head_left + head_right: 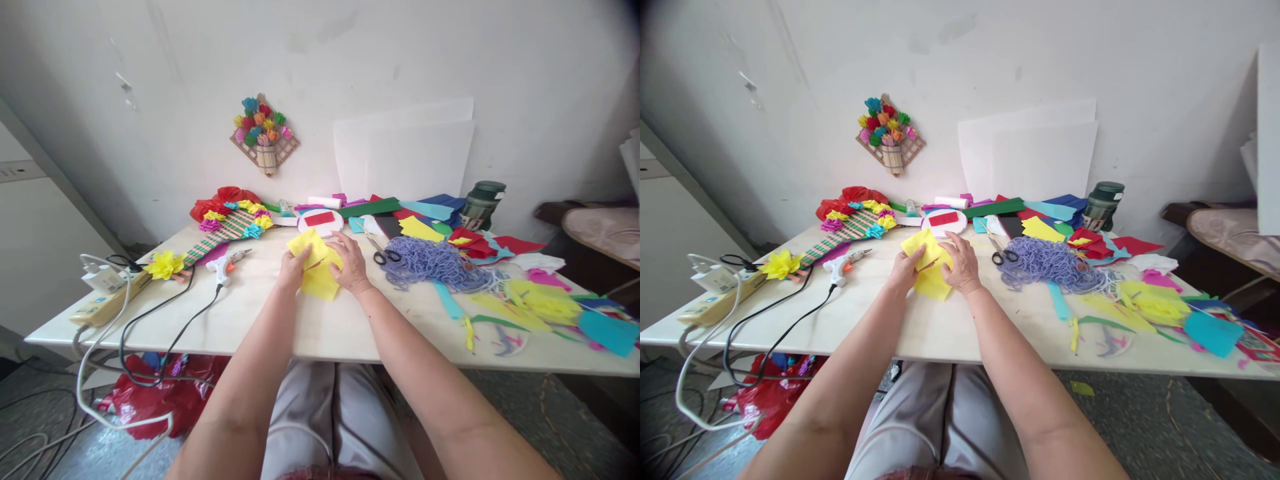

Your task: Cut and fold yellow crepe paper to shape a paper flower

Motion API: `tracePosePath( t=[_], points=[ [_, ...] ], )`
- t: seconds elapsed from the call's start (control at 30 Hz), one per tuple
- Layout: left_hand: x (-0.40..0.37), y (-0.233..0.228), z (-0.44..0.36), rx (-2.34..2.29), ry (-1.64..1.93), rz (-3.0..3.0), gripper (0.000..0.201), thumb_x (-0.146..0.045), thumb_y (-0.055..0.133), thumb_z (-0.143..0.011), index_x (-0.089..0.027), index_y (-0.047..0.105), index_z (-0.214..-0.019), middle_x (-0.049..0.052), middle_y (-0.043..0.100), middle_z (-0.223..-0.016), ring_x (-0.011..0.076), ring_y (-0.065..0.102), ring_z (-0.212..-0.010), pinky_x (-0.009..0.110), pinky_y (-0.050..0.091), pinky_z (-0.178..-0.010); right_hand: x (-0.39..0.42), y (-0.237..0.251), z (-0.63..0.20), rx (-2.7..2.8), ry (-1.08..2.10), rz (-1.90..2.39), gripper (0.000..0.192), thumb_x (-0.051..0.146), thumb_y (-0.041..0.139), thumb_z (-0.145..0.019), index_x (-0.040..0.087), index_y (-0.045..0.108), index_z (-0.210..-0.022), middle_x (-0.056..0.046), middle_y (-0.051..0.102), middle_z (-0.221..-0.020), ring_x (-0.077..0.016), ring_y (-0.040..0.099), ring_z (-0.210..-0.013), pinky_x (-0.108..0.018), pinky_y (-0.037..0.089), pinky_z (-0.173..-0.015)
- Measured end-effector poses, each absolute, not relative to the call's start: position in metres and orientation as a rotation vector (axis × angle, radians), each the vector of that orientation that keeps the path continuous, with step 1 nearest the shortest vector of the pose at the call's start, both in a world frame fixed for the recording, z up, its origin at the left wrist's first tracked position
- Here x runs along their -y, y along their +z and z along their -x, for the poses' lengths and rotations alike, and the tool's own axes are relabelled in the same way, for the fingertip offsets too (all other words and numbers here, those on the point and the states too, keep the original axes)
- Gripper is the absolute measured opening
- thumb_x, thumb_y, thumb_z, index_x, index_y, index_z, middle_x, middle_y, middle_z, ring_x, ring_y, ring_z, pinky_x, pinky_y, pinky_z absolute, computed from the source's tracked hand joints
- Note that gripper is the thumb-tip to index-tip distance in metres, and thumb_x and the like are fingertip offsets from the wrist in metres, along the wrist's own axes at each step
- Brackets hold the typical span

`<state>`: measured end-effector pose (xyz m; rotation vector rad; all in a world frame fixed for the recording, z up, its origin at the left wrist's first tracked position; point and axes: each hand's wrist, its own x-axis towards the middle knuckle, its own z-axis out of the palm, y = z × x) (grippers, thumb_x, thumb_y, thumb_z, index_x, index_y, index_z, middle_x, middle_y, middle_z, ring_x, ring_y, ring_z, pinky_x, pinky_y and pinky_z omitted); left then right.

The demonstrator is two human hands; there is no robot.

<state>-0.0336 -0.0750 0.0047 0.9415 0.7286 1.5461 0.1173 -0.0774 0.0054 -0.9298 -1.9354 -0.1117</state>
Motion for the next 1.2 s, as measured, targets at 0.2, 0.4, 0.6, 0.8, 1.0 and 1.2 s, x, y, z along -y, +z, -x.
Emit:
tracePosePath(
  t=[0.2,0.4,0.6,0.8,1.0,1.2],
  points=[
    [0.071,0.001,0.036,-0.664,1.584,-0.889,0.042,-0.03,0.072,-0.056,-0.011,0.06,-0.092,0.011,0.067,-0.087,0.0236,0.061,-0.087,0.033,0.049,-0.078,0.081,0.005,-0.112,1.827,-0.041,1.034,0.032,0.027,0.05,-0.072,0.016,0.056,-0.102,-0.011,0.052,-0.104,-0.02,0.052,-0.084,-0.032,0.041,-0.077],
    [0.072,0.001,0.035,-0.651,1.572,-0.912,0.039,-0.029,0.072,-0.056,-0.011,0.061,-0.088,0.011,0.067,-0.087,0.0239,0.061,-0.086,0.033,0.048,-0.079,0.076,0.003,-0.109,1.54,0.761,1.038,0.037,0.049,0.05,-0.071,0.017,0.055,-0.088,-0.004,0.061,-0.069,-0.0124,0.054,-0.054,-0.023,0.041,-0.048],
    [0.076,0.003,0.03,-0.67,1.501,-0.983,0.035,-0.031,0.071,-0.057,-0.011,0.061,-0.083,0.01,0.067,-0.084,0.0244,0.062,-0.081,0.033,0.049,-0.073,0.074,0.003,-0.107,1.492,1.055,0.929,0.032,0.048,0.056,-0.066,0.016,0.054,-0.068,-0.005,0.063,-0.062,-0.0097,0.052,-0.047,-0.019,0.034,-0.041],
    [0.075,0.002,0.032,-0.7,1.473,-0.991,0.041,-0.031,0.072,-0.054,-0.009,0.061,-0.087,0.011,0.067,-0.08,0.0249,0.062,-0.081,0.033,0.049,-0.072,0.073,0.003,-0.111,1.467,1.053,0.918,0.031,0.047,0.055,-0.066,0.016,0.052,-0.061,-0.003,0.06,-0.055,-0.0085,0.047,-0.041,-0.021,0.033,-0.04],
    [0.074,0.003,0.043,-0.715,1.345,-1.012,0.043,-0.025,0.072,-0.053,-0.009,0.061,-0.092,0.011,0.067,-0.081,0.0241,0.062,-0.077,0.033,0.05,-0.07,0.074,0.008,-0.118,1.471,1.002,0.946,0.026,0.04,0.057,-0.064,0.016,0.05,-0.054,0.003,0.049,-0.045,-0.006,0.037,-0.038,-0.02,0.03,-0.039],
    [0.076,0.003,0.047,-0.803,1.234,-1.1,0.044,-0.027,0.073,-0.052,-0.01,0.063,-0.092,0.011,0.066,-0.082,0.0224,0.063,-0.07,0.032,0.05,-0.062,0.074,0.01,-0.12,1.423,1.054,0.96,0.024,0.039,0.057,-0.064,0.017,0.051,-0.059,0.001,0.054,-0.055,-0.0113,0.052,-0.05,-0.02,0.036,-0.04]
  ],
)
